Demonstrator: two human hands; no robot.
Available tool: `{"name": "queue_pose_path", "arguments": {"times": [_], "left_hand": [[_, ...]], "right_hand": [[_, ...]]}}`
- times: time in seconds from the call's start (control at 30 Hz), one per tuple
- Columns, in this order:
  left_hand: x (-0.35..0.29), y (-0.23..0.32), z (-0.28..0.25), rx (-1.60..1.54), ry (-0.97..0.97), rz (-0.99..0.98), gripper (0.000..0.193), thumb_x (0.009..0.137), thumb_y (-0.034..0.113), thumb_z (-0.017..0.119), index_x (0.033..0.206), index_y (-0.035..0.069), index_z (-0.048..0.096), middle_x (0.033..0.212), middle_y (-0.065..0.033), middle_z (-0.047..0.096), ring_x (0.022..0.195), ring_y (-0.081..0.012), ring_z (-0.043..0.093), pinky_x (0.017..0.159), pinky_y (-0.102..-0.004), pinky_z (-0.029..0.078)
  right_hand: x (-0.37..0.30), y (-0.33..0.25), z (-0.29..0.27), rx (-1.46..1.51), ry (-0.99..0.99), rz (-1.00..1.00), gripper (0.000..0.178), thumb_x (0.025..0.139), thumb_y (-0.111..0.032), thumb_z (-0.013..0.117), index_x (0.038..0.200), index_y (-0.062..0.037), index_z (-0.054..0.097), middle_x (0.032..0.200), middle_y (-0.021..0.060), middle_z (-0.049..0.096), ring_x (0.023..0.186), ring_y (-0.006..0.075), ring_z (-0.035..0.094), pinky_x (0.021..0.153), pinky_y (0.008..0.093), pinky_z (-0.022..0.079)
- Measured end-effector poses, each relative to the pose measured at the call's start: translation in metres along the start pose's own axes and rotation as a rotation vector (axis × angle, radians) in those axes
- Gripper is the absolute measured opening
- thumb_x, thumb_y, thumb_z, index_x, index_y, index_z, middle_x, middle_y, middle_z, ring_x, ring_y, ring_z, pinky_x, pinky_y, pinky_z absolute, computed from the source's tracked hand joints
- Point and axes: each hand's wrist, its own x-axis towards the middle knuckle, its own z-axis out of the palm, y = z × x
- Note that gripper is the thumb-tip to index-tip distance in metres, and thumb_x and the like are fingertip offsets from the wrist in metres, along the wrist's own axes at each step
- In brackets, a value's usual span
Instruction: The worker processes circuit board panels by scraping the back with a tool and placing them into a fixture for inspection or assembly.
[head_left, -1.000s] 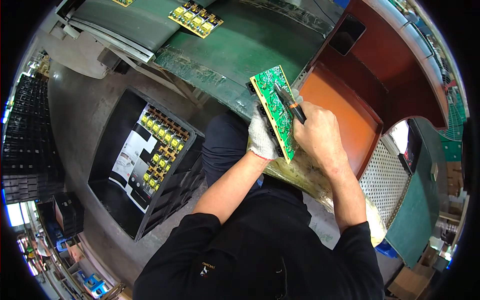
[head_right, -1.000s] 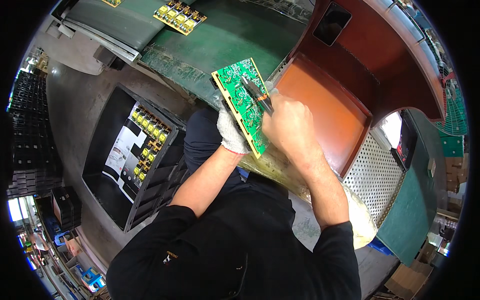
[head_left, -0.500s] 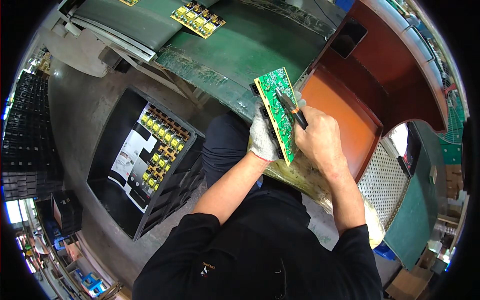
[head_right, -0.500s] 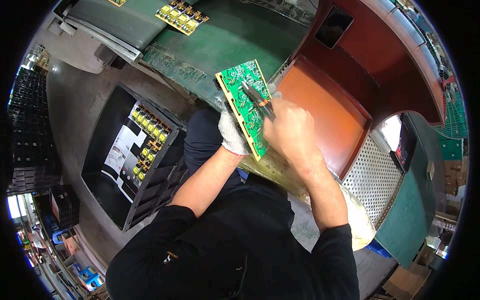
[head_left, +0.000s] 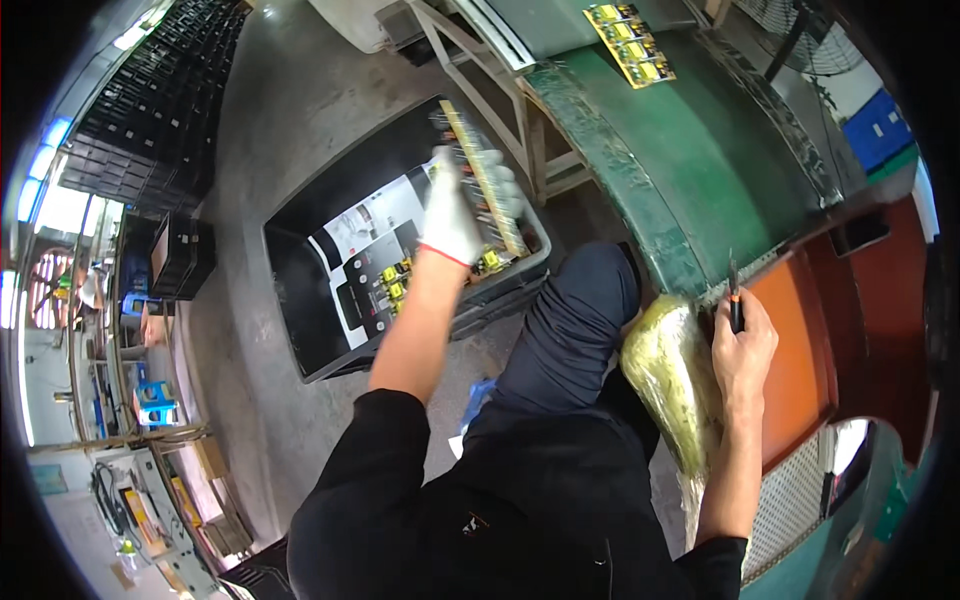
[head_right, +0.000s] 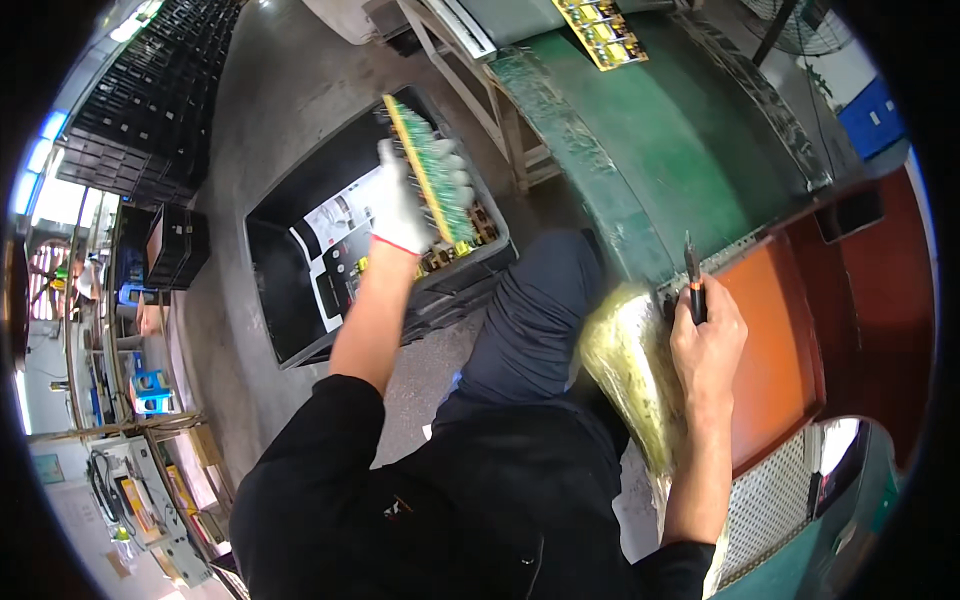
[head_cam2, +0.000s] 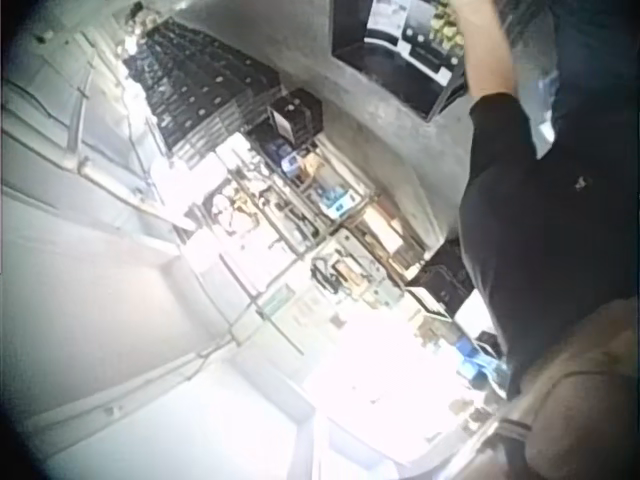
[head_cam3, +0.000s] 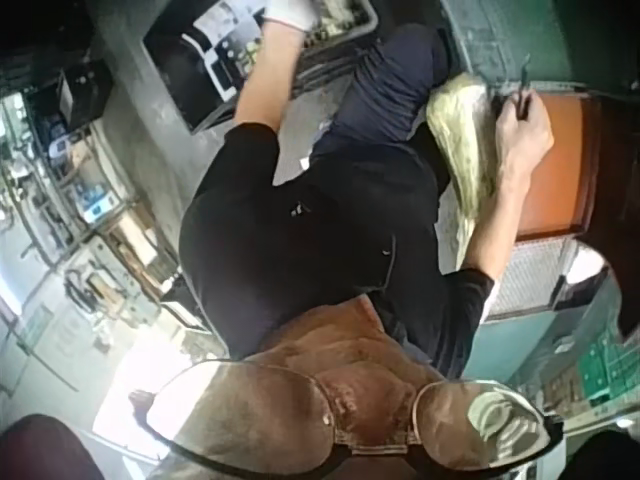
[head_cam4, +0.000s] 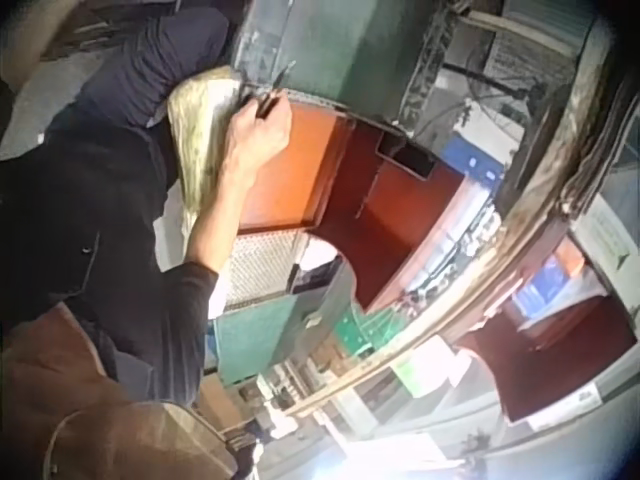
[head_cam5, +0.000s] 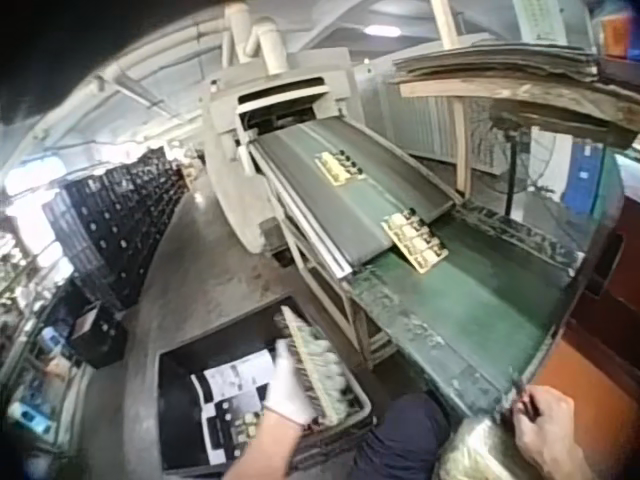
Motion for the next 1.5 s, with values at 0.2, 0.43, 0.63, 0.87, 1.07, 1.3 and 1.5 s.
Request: {"name": "queue_pose_path", "arguments": {"times": [0.2,0.43,0.63,0.87,1.07,1.3,1.5], "left_hand": [[0.029,0.104,-0.138,0.276,0.418,0.279,0.051,0.11,0.054,0.064,0.132,0.009,0.068,0.111,-0.01,0.074,0.095,-0.0265,0.073,0.083,-0.0502,0.063],[0.07,0.119,-0.316,0.571,0.77,0.283,0.036,0.111,0.028,0.068,0.14,0.006,0.065,0.12,-0.0135,0.077,0.104,-0.0307,0.077,0.088,-0.0548,0.065],[0.088,0.099,-0.338,0.592,0.932,0.254,0.038,0.106,0.026,0.07,0.134,0.0,0.069,0.111,-0.0133,0.076,0.093,-0.0264,0.077,0.08,-0.0418,0.064],[0.1,0.113,-0.388,0.776,0.867,0.138,0.046,0.105,0.037,0.069,0.131,-0.001,0.073,0.114,-0.0148,0.079,0.102,-0.0275,0.077,0.086,-0.0448,0.061],[0.107,0.121,-0.364,1.429,0.888,-0.185,0.059,0.1,0.047,0.069,0.13,-0.003,0.075,0.121,-0.0198,0.079,0.111,-0.0309,0.076,0.092,-0.0473,0.06],[0.095,0.093,-0.289,1.274,0.968,-0.482,0.068,0.097,0.053,0.068,0.13,-0.006,0.076,0.125,-0.0252,0.078,0.114,-0.0338,0.076,0.097,-0.0431,0.058],[0.077,0.102,-0.316,1.456,0.934,-0.464,0.078,0.095,0.061,0.066,0.133,-0.007,0.074,0.13,-0.0289,0.076,0.121,-0.0371,0.074,0.104,-0.0414,0.056]], "right_hand": [[0.003,0.0,0.026,-0.032,-0.034,-0.085,0.024,0.097,-0.008,0.072,0.119,0.0005,0.073,0.101,0.0221,0.075,0.092,0.0393,0.075,0.084,0.0446,0.06],[-0.002,0.01,0.04,0.046,0.021,-0.042,0.022,0.101,-0.007,0.07,0.121,0.0027,0.074,0.099,0.0159,0.073,0.087,0.0283,0.072,0.084,0.0382,0.058],[-0.002,0.014,0.047,0.051,0.042,-0.008,0.022,0.1,-0.005,0.07,0.121,0.0021,0.074,0.095,0.0142,0.071,0.084,0.0256,0.069,0.08,0.0359,0.056],[0.0,0.013,0.05,0.045,0.061,-0.041,0.025,0.096,-0.001,0.071,0.121,0.0011,0.074,0.092,0.0143,0.069,0.081,0.0274,0.067,0.076,0.0364,0.055],[-0.002,0.015,0.049,0.002,0.024,-0.02,0.026,0.095,-0.001,0.072,0.121,0.0007,0.074,0.092,0.0137,0.069,0.081,0.0284,0.068,0.077,0.0374,0.056],[-0.005,0.018,0.044,-0.003,0.053,-0.028,0.024,0.097,-0.002,0.072,0.121,0.0005,0.074,0.093,0.0122,0.069,0.082,0.0266,0.067,0.079,0.0365,0.055],[-0.001,0.012,0.044,0.078,0.047,0.019,0.021,0.1,-0.003,0.071,0.12,0.001,0.074,0.094,0.0084,0.068,0.084,0.0189,0.064,0.082,0.0316,0.054]]}}
